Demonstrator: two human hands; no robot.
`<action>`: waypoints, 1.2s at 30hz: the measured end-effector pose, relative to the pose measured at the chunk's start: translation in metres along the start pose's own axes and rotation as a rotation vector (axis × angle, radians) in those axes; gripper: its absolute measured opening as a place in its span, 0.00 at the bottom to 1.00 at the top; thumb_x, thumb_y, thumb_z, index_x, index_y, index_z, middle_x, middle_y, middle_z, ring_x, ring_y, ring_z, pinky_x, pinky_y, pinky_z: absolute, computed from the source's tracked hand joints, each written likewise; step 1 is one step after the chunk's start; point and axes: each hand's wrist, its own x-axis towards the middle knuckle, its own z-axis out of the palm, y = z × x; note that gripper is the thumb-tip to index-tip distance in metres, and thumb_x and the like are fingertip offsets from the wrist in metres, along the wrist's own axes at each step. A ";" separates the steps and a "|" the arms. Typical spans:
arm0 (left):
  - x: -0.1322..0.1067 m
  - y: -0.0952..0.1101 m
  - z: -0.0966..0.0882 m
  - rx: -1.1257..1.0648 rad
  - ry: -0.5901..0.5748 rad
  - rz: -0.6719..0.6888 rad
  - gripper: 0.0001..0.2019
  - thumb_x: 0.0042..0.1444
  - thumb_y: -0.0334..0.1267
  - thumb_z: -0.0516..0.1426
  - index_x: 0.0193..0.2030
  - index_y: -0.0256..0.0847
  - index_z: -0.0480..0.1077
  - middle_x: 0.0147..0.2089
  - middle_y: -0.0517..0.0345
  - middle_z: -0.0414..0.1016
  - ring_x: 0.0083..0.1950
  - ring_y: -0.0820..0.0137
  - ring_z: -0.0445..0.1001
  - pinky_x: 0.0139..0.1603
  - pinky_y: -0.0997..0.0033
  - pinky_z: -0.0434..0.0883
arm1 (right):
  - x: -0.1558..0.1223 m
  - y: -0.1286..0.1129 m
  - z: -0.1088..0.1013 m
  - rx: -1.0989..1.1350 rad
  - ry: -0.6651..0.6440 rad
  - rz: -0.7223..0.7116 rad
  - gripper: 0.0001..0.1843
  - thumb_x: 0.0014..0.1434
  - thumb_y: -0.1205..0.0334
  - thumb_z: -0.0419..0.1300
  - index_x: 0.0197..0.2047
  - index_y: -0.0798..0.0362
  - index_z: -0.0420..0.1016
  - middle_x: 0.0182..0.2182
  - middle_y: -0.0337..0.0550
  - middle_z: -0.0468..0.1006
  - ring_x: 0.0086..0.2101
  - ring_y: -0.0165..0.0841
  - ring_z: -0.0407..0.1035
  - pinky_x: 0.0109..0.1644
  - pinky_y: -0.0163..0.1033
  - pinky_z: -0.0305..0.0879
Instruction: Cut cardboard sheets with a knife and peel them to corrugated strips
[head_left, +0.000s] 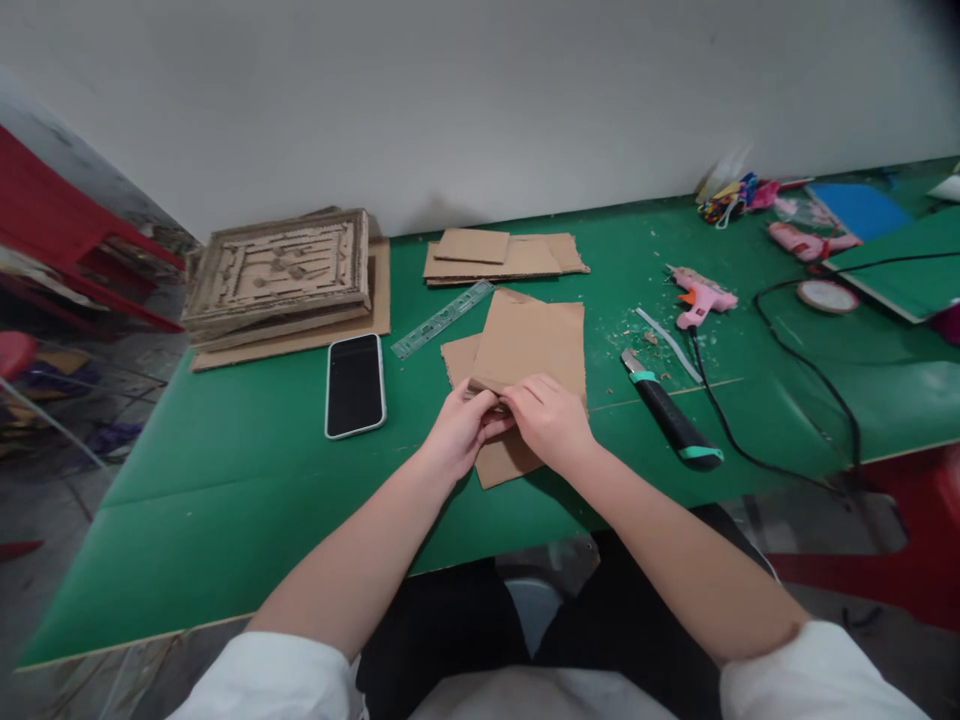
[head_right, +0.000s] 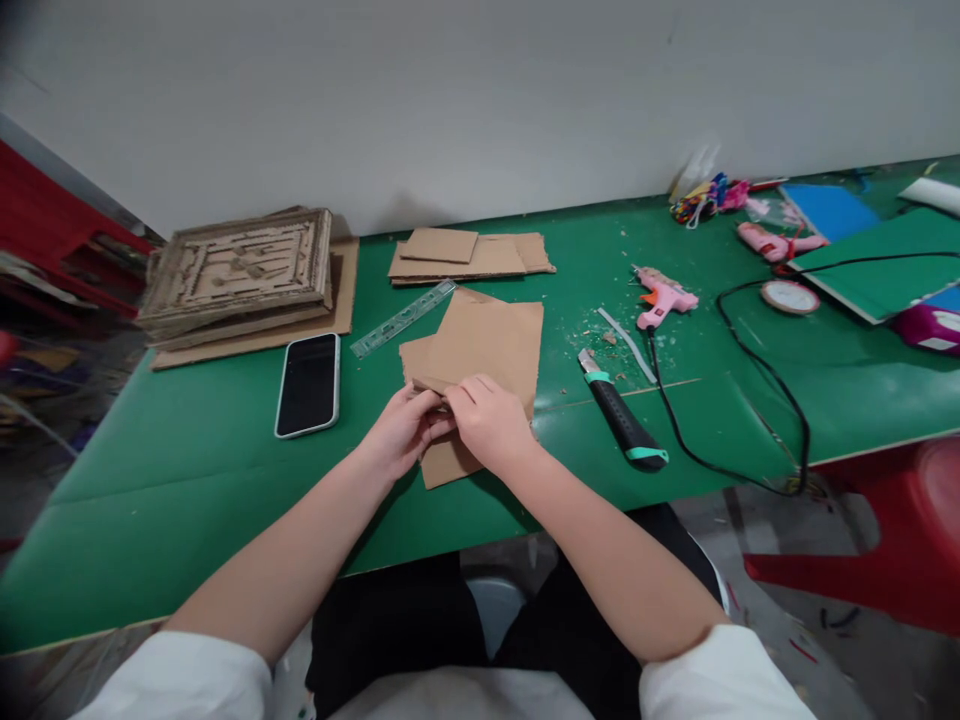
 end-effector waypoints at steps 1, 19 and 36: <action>0.000 -0.001 0.000 -0.003 0.002 0.006 0.11 0.44 0.26 0.55 0.37 0.37 0.66 0.33 0.58 0.73 0.30 0.76 0.73 0.35 0.72 0.73 | 0.000 0.000 0.001 0.006 0.008 0.008 0.11 0.60 0.67 0.49 0.33 0.56 0.72 0.29 0.43 0.73 0.33 0.32 0.62 0.34 0.35 0.58; 0.000 0.000 0.001 -0.037 0.100 0.026 0.10 0.45 0.26 0.56 0.37 0.37 0.68 0.34 0.56 0.75 0.31 0.74 0.74 0.35 0.73 0.74 | 0.003 0.005 -0.005 -0.091 -0.010 0.019 0.15 0.62 0.64 0.47 0.27 0.55 0.70 0.26 0.42 0.72 0.32 0.30 0.62 0.32 0.34 0.54; -0.004 -0.011 0.007 -0.106 0.005 -0.008 0.07 0.43 0.28 0.59 0.33 0.35 0.69 0.31 0.57 0.74 0.31 0.74 0.73 0.35 0.72 0.73 | 0.002 -0.002 -0.001 -0.028 0.012 0.063 0.14 0.62 0.64 0.47 0.31 0.55 0.71 0.28 0.43 0.72 0.33 0.31 0.62 0.33 0.35 0.56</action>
